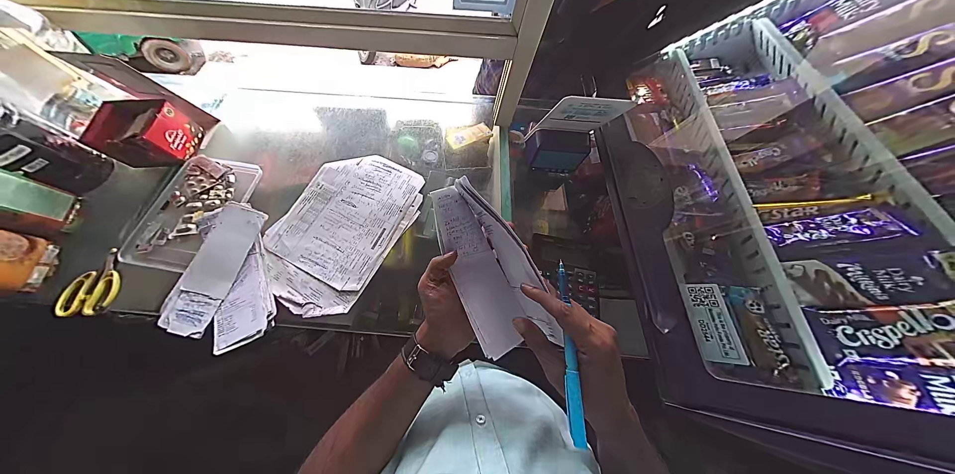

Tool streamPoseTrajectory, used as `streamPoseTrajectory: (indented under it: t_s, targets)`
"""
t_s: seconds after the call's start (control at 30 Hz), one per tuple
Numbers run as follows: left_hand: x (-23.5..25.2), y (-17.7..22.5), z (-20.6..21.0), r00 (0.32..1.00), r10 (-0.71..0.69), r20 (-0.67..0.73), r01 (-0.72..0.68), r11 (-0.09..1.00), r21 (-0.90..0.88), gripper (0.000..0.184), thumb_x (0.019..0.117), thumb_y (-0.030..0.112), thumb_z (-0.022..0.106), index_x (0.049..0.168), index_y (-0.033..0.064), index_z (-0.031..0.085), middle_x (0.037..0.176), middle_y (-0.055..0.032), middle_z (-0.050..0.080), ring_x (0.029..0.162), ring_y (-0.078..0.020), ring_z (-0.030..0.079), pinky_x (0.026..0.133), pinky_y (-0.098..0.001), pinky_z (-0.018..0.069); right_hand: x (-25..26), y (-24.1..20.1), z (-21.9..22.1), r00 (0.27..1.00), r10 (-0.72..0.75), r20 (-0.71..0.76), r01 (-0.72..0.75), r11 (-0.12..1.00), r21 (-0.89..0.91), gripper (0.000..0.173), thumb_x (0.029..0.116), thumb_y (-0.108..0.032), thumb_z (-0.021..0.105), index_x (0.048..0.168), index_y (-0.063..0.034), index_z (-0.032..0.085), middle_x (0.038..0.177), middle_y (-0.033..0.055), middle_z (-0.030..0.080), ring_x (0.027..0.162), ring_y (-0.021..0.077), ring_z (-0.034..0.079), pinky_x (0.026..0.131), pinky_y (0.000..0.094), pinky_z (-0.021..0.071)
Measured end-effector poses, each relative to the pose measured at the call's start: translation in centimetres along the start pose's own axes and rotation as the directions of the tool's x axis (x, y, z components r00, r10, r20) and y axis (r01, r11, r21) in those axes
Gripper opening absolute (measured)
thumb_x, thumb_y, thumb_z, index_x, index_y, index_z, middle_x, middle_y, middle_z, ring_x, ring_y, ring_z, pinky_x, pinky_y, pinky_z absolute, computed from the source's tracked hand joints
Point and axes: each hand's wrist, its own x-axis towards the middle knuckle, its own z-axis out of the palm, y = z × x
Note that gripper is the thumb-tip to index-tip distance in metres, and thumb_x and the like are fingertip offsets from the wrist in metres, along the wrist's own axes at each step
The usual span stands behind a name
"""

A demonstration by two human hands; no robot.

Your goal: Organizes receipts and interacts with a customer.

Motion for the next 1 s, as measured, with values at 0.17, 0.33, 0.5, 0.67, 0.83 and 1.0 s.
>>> streamPoseTrajectory:
  t_s: [0.17,0.33,0.5,0.67,0.83,1.0]
  targets:
    - [0.2,0.1,0.8,0.999,-0.004,0.05,0.005,1.0,-0.021,0.061,0.1003,0.041,0.037,0.148,0.0044,0.044,0.154,-0.0259,0.043,0.139,-0.0421,0.047,0.109,-0.0567,0.0446,0.1,0.1,-0.2,0.997,-0.029,-0.07,0.033,0.997,0.062,0.045,0.0974,-0.016,0.07,0.142,-0.0172,0.062,0.135,0.0038,0.068,0.112,0.008,0.069,0.093,0.0218,0.0591]
    - [0.1,0.1,0.9,0.999,-0.01,0.044,0.011,1.0,-0.024,0.059,0.0996,0.04,0.04,0.148,0.0055,0.046,0.154,-0.0257,0.044,0.138,-0.0417,0.049,0.108,-0.0565,0.0454,0.0,0.4,-0.1,0.996,-0.009,-0.084,0.016,0.997,0.079,0.046,0.0967,-0.016,0.07,0.142,-0.0139,0.062,0.131,0.0061,0.07,0.103,0.007,0.071,0.088,0.0218,0.0608]
    - [0.2,0.1,0.7,0.997,-0.011,0.078,0.012,1.0,-0.013,0.061,0.0994,0.039,0.04,0.15,0.006,0.042,0.157,-0.0258,0.039,0.141,-0.0428,0.044,0.11,-0.0571,0.043,-0.1,0.6,0.1,0.997,-0.027,-0.078,0.032,0.998,0.062,0.034,0.1009,-0.014,0.064,0.135,-0.012,0.067,0.135,0.0054,0.069,0.122,0.0109,0.066,0.099,0.0246,0.0574]
    - [0.1,0.2,0.5,0.999,-0.024,0.023,0.025,1.0,-0.006,0.063,0.0999,0.042,0.033,0.151,0.0057,0.041,0.155,-0.0269,0.041,0.139,-0.0424,0.046,0.108,-0.0564,0.0449,0.1,0.2,-0.5,0.993,-0.054,-0.102,0.059,0.997,0.04,0.032,0.1015,-0.01,0.061,0.133,-0.0034,0.067,0.126,0.0064,0.073,0.112,0.0037,0.069,0.097,0.0188,0.0559]
    - [-0.4,0.1,0.1,0.999,-0.031,-0.018,0.03,0.999,-0.026,0.063,0.1008,0.045,0.032,0.15,0.0075,0.043,0.152,-0.0262,0.045,0.138,-0.0415,0.048,0.109,-0.0565,0.0445,0.1,-0.3,-1.0,0.993,-0.018,-0.119,0.029,0.996,0.09,0.036,0.0964,-0.008,0.069,0.133,-0.0074,0.067,0.125,0.0031,0.073,0.111,0.0058,0.07,0.095,0.0208,0.0589]
    - [-0.1,0.1,0.6,0.996,-0.065,0.061,0.069,0.996,-0.058,0.064,0.1001,0.042,0.027,0.151,0.0057,0.039,0.159,-0.0266,0.035,0.144,-0.0452,0.039,0.113,-0.0606,0.0379,-0.4,0.6,-0.5,0.997,-0.011,-0.08,0.02,0.993,0.119,0.038,0.0943,-0.007,0.069,0.132,-0.0123,0.068,0.134,0.0109,0.068,0.125,0.0216,0.065,0.103,0.0346,0.0582]
